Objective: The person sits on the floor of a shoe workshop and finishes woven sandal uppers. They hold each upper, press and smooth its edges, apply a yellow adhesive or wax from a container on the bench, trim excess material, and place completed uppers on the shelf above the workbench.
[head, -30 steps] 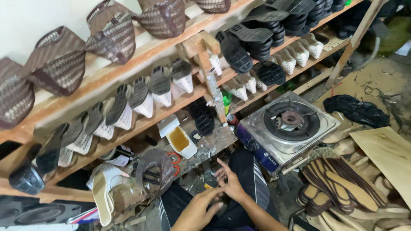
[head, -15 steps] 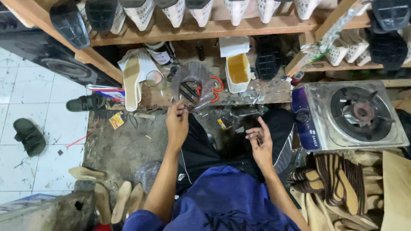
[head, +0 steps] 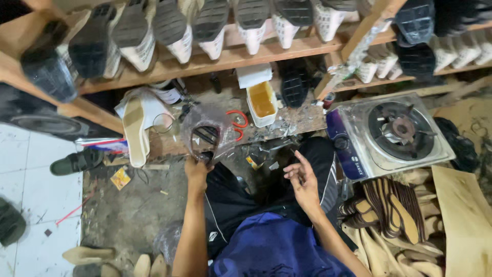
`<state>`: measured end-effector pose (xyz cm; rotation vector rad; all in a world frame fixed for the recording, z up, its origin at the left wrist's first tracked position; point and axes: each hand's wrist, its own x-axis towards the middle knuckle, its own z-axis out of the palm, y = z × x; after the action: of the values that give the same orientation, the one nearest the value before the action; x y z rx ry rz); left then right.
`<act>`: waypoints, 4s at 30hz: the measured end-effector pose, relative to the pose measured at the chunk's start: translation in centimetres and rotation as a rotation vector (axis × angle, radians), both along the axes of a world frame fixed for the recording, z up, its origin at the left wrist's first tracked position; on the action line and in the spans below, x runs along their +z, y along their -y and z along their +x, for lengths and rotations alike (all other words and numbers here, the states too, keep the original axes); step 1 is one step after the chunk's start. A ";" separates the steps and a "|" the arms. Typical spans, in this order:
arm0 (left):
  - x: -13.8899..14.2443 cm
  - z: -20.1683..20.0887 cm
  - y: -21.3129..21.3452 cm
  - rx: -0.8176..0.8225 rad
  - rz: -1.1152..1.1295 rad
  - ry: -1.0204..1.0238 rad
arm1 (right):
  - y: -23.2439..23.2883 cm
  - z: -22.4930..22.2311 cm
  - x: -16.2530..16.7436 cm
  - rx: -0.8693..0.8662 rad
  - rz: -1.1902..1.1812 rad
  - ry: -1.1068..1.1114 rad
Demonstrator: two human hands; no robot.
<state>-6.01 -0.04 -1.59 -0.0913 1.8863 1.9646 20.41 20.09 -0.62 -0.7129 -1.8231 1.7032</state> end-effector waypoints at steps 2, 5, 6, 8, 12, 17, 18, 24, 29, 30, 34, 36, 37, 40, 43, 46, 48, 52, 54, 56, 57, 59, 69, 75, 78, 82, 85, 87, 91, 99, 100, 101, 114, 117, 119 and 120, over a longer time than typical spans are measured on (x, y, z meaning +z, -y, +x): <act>1.0 1.7 2.3 -0.051 0.131 0.001 | 0.1 -0.1 1.1 0.037 0.040 -0.026; 4.1 4.4 5.3 -0.063 0.049 0.019 | 0.1 -0.8 3.4 0.077 -0.088 -0.128; 5.3 5.1 6.1 -0.097 0.074 0.091 | 0.1 -1.2 4.2 0.081 -0.067 -0.150; 7.5 6.7 6.6 -0.188 0.114 0.175 | -0.2 -2.4 6.1 0.102 -0.033 -0.195; 10.0 9.5 5.5 -0.390 0.118 0.221 | -1.1 -4.4 9.1 0.169 -0.258 -0.306; 10.5 10.4 4.3 -0.457 0.387 0.360 | -1.3 -4.3 9.6 0.032 0.203 -0.067; 10.5 10.3 4.3 -0.461 0.444 0.351 | -1.3 -4.1 9.2 0.028 0.202 0.021; 10.5 9.6 3.8 -0.449 0.541 0.387 | -1.2 -1.6 6.9 0.117 -0.471 0.030; 11.1 9.5 3.4 -0.504 0.843 0.568 | -0.6 -0.6 7.2 0.046 -0.820 -0.311; 11.2 9.5 3.3 -0.495 0.919 0.602 | -0.5 -0.6 7.5 0.094 -0.801 -0.406; 12.0 9.7 3.0 -0.666 1.462 0.851 | -0.5 -1.2 9.1 0.090 -0.667 -0.455; 12.6 9.7 3.0 -0.572 1.334 0.680 | -0.6 -1.7 9.8 0.006 -0.573 -0.352; 13.0 9.8 3.1 -0.522 1.270 0.597 | -0.6 -1.9 10.1 -0.021 -0.526 -0.317; 14.6 10.0 3.4 -0.662 1.032 0.331 | -0.2 -2.3 10.7 -0.037 -0.443 -0.295; 15.8 10.3 3.0 -0.640 0.786 0.232 | 0.5 -2.4 11.2 -0.057 -0.344 -0.296; 15.7 10.0 1.9 -0.557 0.297 0.022 | 1.0 -2.2 12.0 -0.098 -0.171 -0.284; 14.8 9.4 1.4 -0.438 0.066 -0.200 | 1.0 -1.8 12.8 -0.132 -0.074 -0.283; 12.2 8.0 2.0 -0.211 -0.352 -0.562 | 0.4 -0.8 14.6 -0.157 -0.011 -0.227; 10.8 8.0 2.4 -0.259 -0.183 -0.476 | -0.3 -0.9 15.5 -0.100 0.057 -0.205; 9.7 8.3 2.9 -0.364 0.054 -0.203 | -1.1 -1.0 16.6 -0.005 0.201 -0.216; 9.3 8.6 3.3 -0.437 0.206 0.024 | -1.7 -1.1 17.4 0.053 0.202 -0.229; 8.4 9.3 3.7 -0.522 0.423 0.408 | -3.0 -1.4 19.1 0.169 0.196 -0.256; 5.0 13.7 1.5 -1.180 0.691 0.731 | -2.4 -6.5 25.2 0.779 0.255 -0.338; 6.0 12.2 4.8 -1.428 0.411 0.356 | -3.9 -9.4 22.1 0.728 0.022 -0.338; 6.0 11.7 6.5 -0.988 0.026 -0.225 | -5.7 -12.2 18.1 0.449 0.243 -0.085; 5.5 11.5 7.4 -0.364 0.117 0.027 | -7.0 -14.0 11.7 0.272 0.961 0.294; 5.7 10.9 7.4 -0.318 0.262 -0.007 | -7.5 -15.2 8.7 0.250 1.120 0.318; 6.3 10.5 7.2 -0.315 0.306 -0.072 | -8.0 -16.0 8.0 0.243 1.180 0.333; 7.5 9.9 6.3 -0.245 0.414 -0.176 | -8.7 -16.2 8.4 0.235 1.265 0.388; 10.1 9.6 4.9 -0.237 0.547 0.126 | -6.8 -12.7 10.4 0.238 1.213 0.334; 10.8 9.6 4.7 -0.254 0.567 0.180 | -6.2 -12.3 11.1 0.250 1.194 0.381; 11.4 9.5 4.4 -0.289 0.574 0.145 | -5.6 -12.0 11.9 0.261 1.176 0.425; 16.1 8.9 3.2 -0.459 0.573 -0.020 | 3.8 -8.9 18.6 0.521 0.677 -0.192; 15.5 8.2 3.6 -0.406 0.569 -0.131 | 3.6 -8.5 18.6 0.530 0.757 -0.256; 15.1 8.1 4.0 -0.401 0.521 -0.175 | 3.3 -8.2 18.6 0.527 0.769 -0.298; 14.9 8.3 3.9 -0.418 0.478 -0.182 | 3.3 -8.0 18.6 0.506 0.786 -0.274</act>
<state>2.26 -3.97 13.33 0.5862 1.3359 2.1010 12.37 16.79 17.98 0.3112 -2.3271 1.0856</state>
